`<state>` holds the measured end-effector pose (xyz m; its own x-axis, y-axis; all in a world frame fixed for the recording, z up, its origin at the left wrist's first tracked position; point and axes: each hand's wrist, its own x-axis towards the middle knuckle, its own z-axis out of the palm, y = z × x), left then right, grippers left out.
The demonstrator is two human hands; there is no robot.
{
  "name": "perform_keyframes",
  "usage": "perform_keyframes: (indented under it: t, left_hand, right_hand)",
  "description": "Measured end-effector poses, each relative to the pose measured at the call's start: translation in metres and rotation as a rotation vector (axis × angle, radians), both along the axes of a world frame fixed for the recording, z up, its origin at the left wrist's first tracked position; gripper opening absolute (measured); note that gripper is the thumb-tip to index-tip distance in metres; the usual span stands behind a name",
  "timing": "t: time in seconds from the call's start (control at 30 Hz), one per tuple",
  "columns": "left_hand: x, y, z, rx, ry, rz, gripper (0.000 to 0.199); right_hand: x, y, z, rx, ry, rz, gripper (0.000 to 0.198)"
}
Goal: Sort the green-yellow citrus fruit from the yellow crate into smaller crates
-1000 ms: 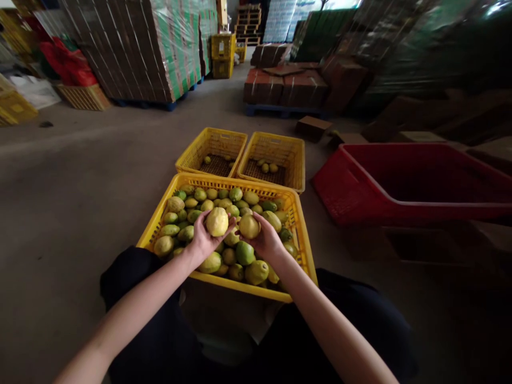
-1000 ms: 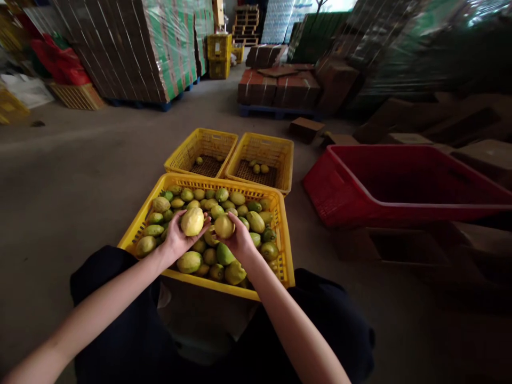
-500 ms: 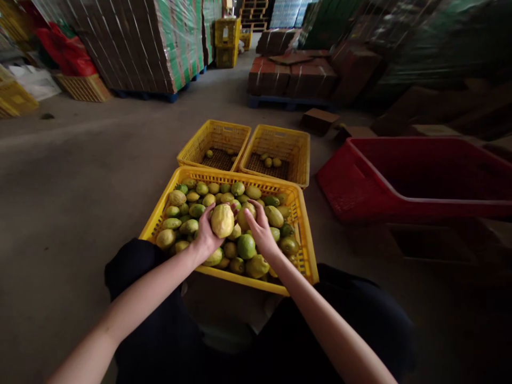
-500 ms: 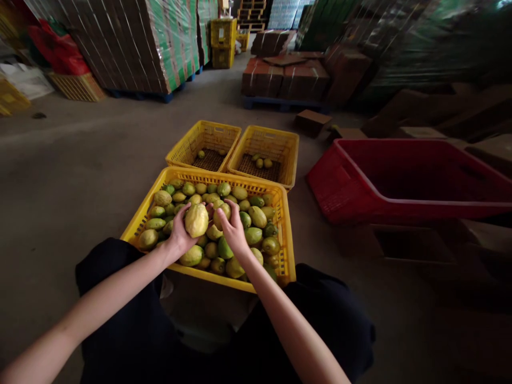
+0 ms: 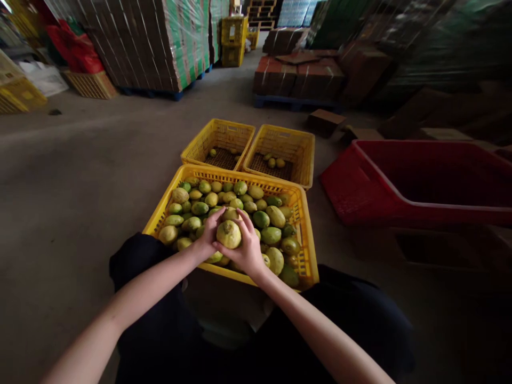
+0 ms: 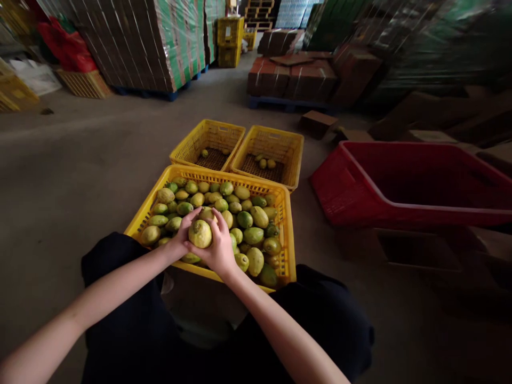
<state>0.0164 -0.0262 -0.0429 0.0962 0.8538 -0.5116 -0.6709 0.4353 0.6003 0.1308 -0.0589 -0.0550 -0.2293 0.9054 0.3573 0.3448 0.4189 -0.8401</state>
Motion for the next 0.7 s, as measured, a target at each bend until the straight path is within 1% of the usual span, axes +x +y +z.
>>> perform_keyframes:
  t: [0.07, 0.1, 0.17, 0.23, 0.3, 0.37, 0.43, 0.53, 0.63, 0.7]
  left_hand:
    - [-0.001, 0.005, 0.004, -0.050, -0.139, -0.016, 0.025]
    - [-0.003, 0.008, 0.008, -0.040, -0.170, -0.004, 0.025]
    - [-0.006, 0.014, 0.015, -0.008, -0.214, 0.065, 0.027]
    - [-0.011, 0.017, 0.023, 0.067, -0.192, 0.132, 0.031]
    - [-0.014, 0.017, 0.029, 0.158, -0.120, 0.163, 0.034]
    - [-0.015, 0.012, 0.032, 0.237, -0.007, 0.185, 0.034]
    - [-0.015, 0.003, 0.033, 0.292, 0.094, 0.190, 0.030]
    - [-0.014, -0.008, 0.031, 0.416, 0.217, 0.146, 0.028]
    - [-0.015, -0.012, 0.028, 0.617, 0.396, 0.119, 0.025]
    - [-0.017, -0.012, 0.027, 0.802, 0.553, 0.113, 0.032]
  right_hand:
    - [0.004, -0.001, 0.002, 0.047, 0.005, -0.042, 0.059]
    - [0.007, -0.001, 0.003, 0.060, 0.012, -0.065, 0.057]
    - [0.014, 0.002, 0.007, 0.071, 0.024, -0.124, 0.053]
    - [0.021, 0.007, 0.013, 0.082, 0.025, -0.182, 0.051]
    - [0.026, 0.011, 0.019, 0.098, 0.018, -0.207, 0.051]
    - [0.028, 0.013, 0.022, 0.101, 0.019, -0.191, 0.052]
    - [0.028, 0.013, 0.021, 0.097, 0.030, -0.155, 0.053]
    - [0.026, 0.010, 0.015, 0.109, 0.038, -0.115, 0.054]
    - [0.027, 0.008, 0.006, 0.193, -0.012, -0.112, 0.056]
    - [0.029, 0.010, 0.002, 0.297, -0.050, -0.119, 0.059]
